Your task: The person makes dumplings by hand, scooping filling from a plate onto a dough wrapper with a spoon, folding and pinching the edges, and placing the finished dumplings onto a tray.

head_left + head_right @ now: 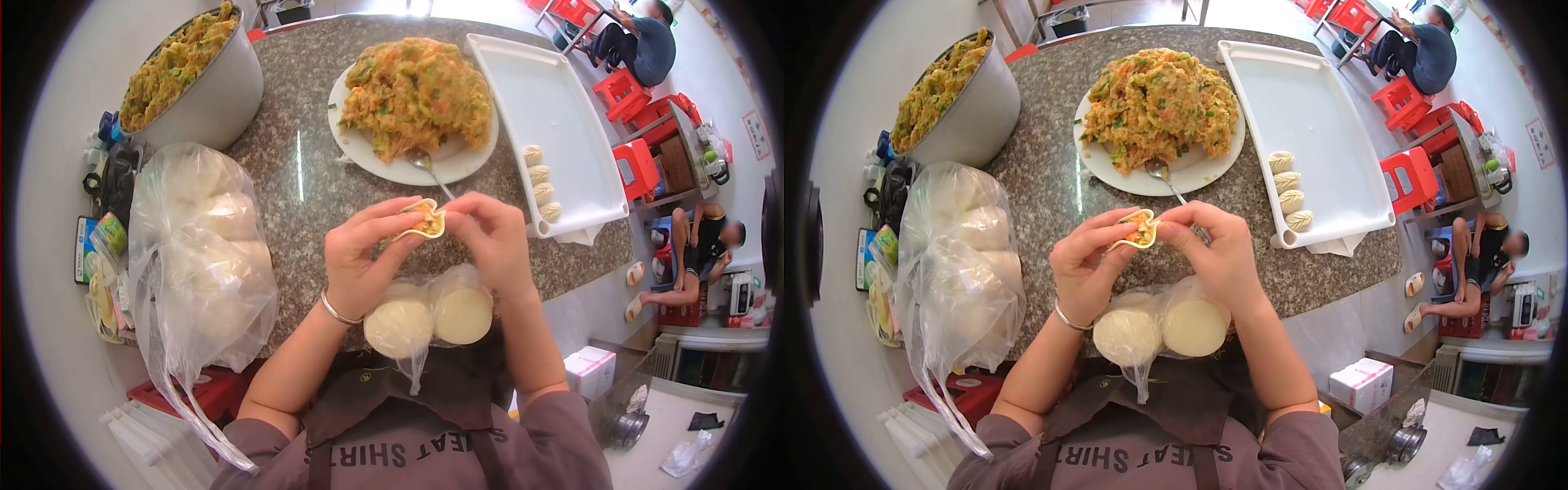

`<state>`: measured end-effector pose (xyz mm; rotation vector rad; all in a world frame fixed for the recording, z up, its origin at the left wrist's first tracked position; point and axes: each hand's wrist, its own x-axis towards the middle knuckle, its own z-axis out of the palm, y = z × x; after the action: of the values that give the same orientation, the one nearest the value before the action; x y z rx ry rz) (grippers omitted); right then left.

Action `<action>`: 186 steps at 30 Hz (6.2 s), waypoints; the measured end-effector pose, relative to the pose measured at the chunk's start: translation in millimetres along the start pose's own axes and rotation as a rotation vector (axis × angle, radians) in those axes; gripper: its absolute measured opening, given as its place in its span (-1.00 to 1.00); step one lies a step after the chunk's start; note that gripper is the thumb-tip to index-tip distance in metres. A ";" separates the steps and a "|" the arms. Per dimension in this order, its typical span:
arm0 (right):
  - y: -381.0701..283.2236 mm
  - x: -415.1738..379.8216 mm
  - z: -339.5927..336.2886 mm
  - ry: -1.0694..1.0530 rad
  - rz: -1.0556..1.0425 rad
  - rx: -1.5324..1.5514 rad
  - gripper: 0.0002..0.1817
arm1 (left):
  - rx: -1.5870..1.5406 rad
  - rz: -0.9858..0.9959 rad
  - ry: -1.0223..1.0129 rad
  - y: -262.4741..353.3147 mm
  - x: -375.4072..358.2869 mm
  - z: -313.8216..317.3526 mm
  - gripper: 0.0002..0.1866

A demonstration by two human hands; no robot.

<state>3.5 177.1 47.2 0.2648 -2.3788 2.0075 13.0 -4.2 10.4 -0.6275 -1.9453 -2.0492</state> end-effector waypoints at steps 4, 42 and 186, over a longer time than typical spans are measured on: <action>4.0 1.7 2.3 -0.060 0.011 0.141 -0.88 | -0.114 -0.019 -0.019 -1.9 -0.8 0.2 -0.77; -19.8 6.1 -12.9 -0.179 -0.129 -0.314 -0.89 | -0.450 -0.381 -0.011 6.1 2.1 4.6 -0.42; -7.1 2.6 10.8 -0.005 -0.321 -0.415 -0.90 | -0.280 -0.274 0.121 -2.7 -2.0 5.7 -0.86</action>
<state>3.0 165.1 52.5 0.5892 -2.4862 1.3485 14.3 1.5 7.2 -0.2916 -1.7729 -2.4898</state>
